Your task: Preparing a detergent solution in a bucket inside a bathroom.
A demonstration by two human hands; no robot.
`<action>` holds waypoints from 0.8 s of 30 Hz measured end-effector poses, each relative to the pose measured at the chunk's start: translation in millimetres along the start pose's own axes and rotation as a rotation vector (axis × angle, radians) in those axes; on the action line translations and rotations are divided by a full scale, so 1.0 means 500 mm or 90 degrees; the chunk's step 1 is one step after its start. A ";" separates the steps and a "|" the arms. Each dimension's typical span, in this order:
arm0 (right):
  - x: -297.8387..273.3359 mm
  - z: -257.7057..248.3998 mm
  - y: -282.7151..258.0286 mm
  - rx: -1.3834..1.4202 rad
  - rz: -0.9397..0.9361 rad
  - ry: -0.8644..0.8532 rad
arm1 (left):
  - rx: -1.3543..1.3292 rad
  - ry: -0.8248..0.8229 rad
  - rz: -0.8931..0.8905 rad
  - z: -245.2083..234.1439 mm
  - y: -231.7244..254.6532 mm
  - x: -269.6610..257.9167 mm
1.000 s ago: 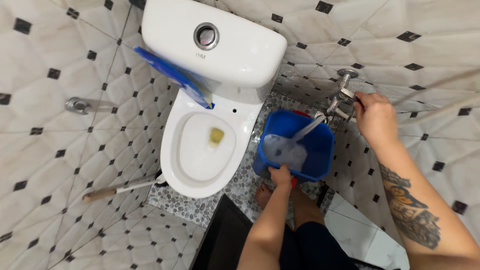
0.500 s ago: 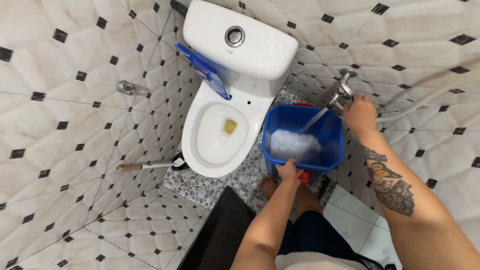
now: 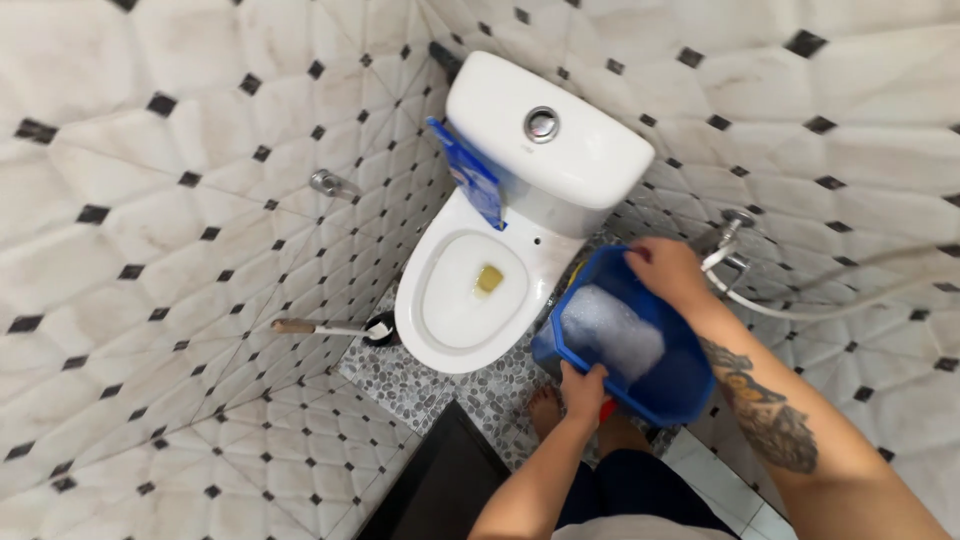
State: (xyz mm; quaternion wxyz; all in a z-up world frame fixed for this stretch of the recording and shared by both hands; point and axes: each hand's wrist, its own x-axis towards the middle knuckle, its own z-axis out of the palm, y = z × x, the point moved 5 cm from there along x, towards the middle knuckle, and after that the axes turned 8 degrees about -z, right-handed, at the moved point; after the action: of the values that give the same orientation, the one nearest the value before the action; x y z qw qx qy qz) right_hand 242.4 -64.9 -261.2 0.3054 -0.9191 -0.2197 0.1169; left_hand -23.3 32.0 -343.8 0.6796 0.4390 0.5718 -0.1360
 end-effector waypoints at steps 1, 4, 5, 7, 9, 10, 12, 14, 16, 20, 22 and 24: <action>0.046 0.028 -0.043 0.002 -0.013 -0.007 | -0.012 0.009 0.002 -0.023 0.010 -0.018; 0.171 0.095 -0.210 0.150 -0.126 -0.030 | -0.002 0.015 0.006 -0.086 0.024 -0.068; 0.209 0.102 -0.261 0.086 -0.080 -0.042 | -0.020 0.016 0.023 -0.107 0.024 -0.078; 0.281 0.124 -0.336 0.022 -0.046 -0.056 | -0.047 0.023 0.044 -0.146 0.021 -0.097; 0.341 0.151 -0.367 -0.038 -0.001 -0.034 | -0.045 0.042 0.028 -0.186 0.003 -0.120; 0.356 0.192 -0.344 -0.036 -0.007 -0.040 | -0.052 0.048 0.027 -0.204 -0.005 -0.120; 0.396 0.256 -0.306 0.016 -0.059 -0.005 | -0.084 0.059 0.128 -0.236 0.001 -0.122; 0.380 0.238 -0.340 0.002 -0.099 0.021 | -0.146 0.062 0.083 -0.261 0.044 -0.170; 0.341 0.190 -0.371 -0.008 -0.131 0.050 | -0.197 0.063 0.036 -0.286 0.066 -0.206; 0.240 -0.049 -0.460 0.005 -0.360 0.214 | -0.337 0.035 0.072 -0.291 0.112 -0.184; 0.168 -0.175 -0.486 -0.018 -0.407 0.244 | -0.330 0.070 0.047 -0.281 0.112 -0.149; 0.080 -0.295 -0.515 -0.035 -0.502 0.322 | -0.387 0.072 0.061 -0.265 0.113 -0.102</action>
State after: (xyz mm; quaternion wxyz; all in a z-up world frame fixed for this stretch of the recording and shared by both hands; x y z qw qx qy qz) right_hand 243.6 63.5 9.3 0.3457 -0.7731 -0.4739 -0.2414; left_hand -87.4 148.2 -267.7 0.7526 0.2490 0.6016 0.0981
